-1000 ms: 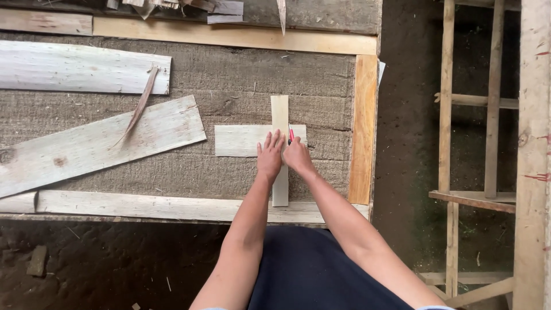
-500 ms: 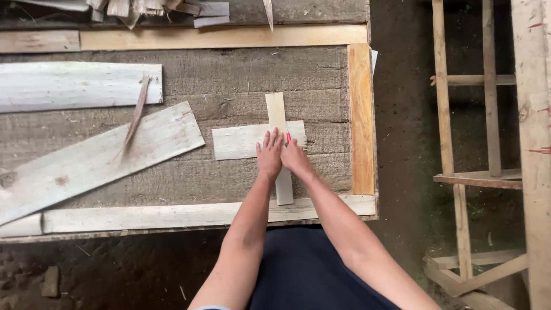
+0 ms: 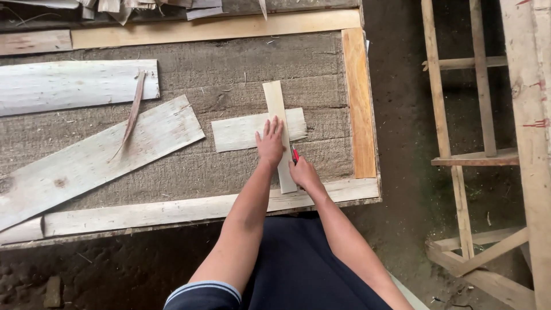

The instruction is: The person uses a red utility knife to cut thin wooden strips on a workbench. They repeatedly measure, score, and snap the wood into smaller pieces, then stack the cut pieces on the bench. The person also handles a longer wooden plank, scoring it with the knife.

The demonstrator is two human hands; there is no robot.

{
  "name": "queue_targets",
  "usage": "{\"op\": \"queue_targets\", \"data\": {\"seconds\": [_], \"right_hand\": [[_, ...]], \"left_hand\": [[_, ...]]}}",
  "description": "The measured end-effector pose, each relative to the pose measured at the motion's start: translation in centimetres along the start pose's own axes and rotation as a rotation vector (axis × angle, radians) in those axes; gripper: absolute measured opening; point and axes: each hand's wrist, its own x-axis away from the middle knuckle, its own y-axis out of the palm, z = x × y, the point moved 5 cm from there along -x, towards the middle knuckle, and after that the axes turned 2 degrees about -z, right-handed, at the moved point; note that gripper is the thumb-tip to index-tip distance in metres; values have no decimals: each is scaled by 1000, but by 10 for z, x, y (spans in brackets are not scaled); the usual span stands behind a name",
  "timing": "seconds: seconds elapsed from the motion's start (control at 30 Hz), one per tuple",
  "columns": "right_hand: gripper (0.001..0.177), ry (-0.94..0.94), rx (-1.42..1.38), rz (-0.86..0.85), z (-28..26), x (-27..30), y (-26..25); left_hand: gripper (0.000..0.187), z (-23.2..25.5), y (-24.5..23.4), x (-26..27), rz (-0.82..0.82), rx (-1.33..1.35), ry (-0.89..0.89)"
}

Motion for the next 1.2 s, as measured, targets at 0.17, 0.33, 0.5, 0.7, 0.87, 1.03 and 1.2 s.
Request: {"op": "queue_targets", "data": {"seconds": [0.17,0.33,0.5,0.7,0.87,1.03,1.2], "right_hand": [[58,-19,36,61,-9,-35,-13],[53,-63,68,114,-46,-47,-31],[54,-68,69,110,-66,-69,-41],[53,-41,116,85,-64,-88,-29],[55,-11,111,59,-54,-115,-26],[55,11,125,48,-70,-86,-35],[57,23,109,-21,-65,-60,-32]], "left_hand": [[107,0,-2,2,-8,6,3],[107,-3,6,0,-14,3,25],[86,-1,-3,4,6,37,35],[70,1,-12,12,25,65,29],[64,1,-12,10,25,61,22],[61,3,-15,14,28,34,15],[57,0,-9,10,25,83,17]]}}
